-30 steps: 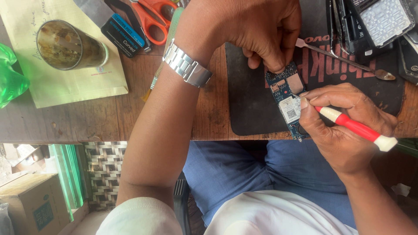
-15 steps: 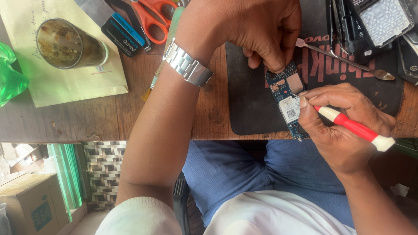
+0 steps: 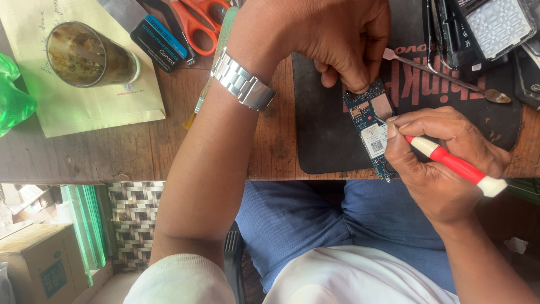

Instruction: The person sits at a workbench holding a laptop motherboard steady with one hand while using a red-handled screwdriver to pry and scrape at components on the board. They reposition the board and continue working on different spots on it throughout the clip.

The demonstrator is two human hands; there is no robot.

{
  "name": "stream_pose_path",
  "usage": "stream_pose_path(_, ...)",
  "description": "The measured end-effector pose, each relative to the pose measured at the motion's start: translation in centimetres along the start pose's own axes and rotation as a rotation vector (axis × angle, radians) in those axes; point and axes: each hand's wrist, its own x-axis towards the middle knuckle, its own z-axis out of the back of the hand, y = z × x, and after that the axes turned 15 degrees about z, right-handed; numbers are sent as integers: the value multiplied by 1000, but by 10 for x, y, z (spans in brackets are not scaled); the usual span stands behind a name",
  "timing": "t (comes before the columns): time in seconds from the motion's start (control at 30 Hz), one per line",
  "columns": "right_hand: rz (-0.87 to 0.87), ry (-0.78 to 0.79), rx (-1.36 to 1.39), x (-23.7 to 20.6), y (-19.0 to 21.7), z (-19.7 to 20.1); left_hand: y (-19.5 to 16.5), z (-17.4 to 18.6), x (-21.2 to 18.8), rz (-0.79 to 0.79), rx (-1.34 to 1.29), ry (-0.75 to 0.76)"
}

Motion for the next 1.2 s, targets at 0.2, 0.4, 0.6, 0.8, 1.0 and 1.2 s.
stream_pose_path(0.2,3,-5,-2,1,0,-1,-3,0,-2,45,14,-11)
stream_pose_path(0.4,-19,-6,22,-3,-1,0,-3,-1,-2,48,19,-26)
stream_pose_path(0.6,-150,-104,159,-16,-7,0,4,1,3,-45,-56,54)
stream_pose_path(0.8,-100,-112,134,-15,-7,-2,9,2,6,-92,-132,122)
stream_pose_path(1.0,22,-40,76,-4,1,-4,12,2,8,-95,-147,132)
stream_pose_path(1.2,60,-46,84,-2,3,-11,11,-1,8,-44,-127,56)
